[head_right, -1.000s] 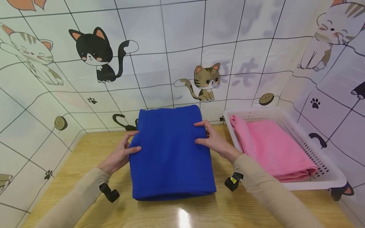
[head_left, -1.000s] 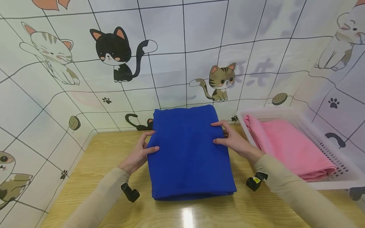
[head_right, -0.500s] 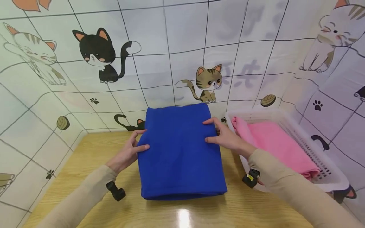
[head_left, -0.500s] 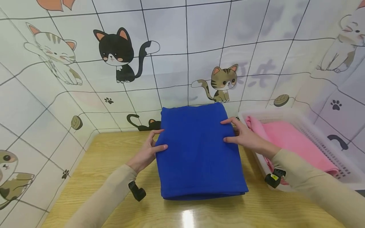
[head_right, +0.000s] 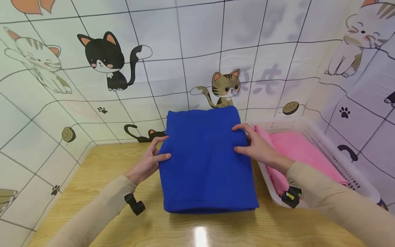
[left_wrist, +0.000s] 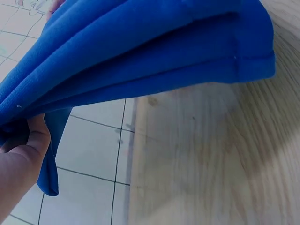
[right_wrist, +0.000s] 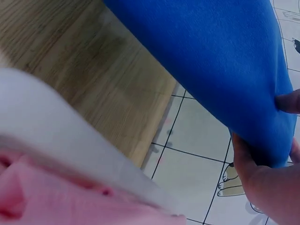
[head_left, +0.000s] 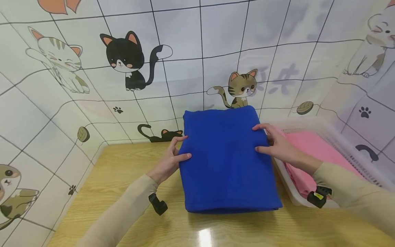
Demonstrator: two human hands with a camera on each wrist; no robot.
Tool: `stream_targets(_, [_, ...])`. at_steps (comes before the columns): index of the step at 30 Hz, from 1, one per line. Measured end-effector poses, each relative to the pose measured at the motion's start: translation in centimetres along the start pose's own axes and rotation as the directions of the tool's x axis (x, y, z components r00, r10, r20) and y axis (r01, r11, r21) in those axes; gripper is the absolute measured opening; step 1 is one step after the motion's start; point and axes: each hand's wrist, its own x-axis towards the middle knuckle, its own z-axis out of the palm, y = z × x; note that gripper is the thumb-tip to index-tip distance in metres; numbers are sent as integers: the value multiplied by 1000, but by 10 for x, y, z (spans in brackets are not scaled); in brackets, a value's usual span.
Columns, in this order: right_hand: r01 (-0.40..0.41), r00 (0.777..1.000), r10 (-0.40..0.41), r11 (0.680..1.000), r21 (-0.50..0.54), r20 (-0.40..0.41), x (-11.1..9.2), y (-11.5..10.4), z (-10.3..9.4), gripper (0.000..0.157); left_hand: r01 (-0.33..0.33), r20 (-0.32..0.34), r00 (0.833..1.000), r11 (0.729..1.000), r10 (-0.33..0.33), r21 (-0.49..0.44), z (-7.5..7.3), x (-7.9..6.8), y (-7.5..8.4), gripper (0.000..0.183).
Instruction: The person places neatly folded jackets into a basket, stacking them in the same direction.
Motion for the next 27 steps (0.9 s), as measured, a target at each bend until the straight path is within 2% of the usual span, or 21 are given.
stream_targets(8, [-10,999,11,1000,26,-40,-12,-3,-18,57,-18,45,999,999,19,-36,20,12,7,67])
stream_targets(13, [-13,995,10,1000,-23,-98,-15,-5,-29,58,-63,50,997,997,66,-44,30,20,13,65])
stream_targets(18, [-26,990,16,997,-69,-140,-23,-5,-43,59,-56,84,995,996,62,-74,45,26,16,66])
stream_targets(22, [-20,986,5,996,-90,-165,-28,-5,-57,61,-74,105,991,989,88,-127,60,32,20,65])
stream_targets(27, [-11,984,-17,988,-151,-180,-35,1,-79,62,-97,130,983,968,129,-231,80,41,24,62])
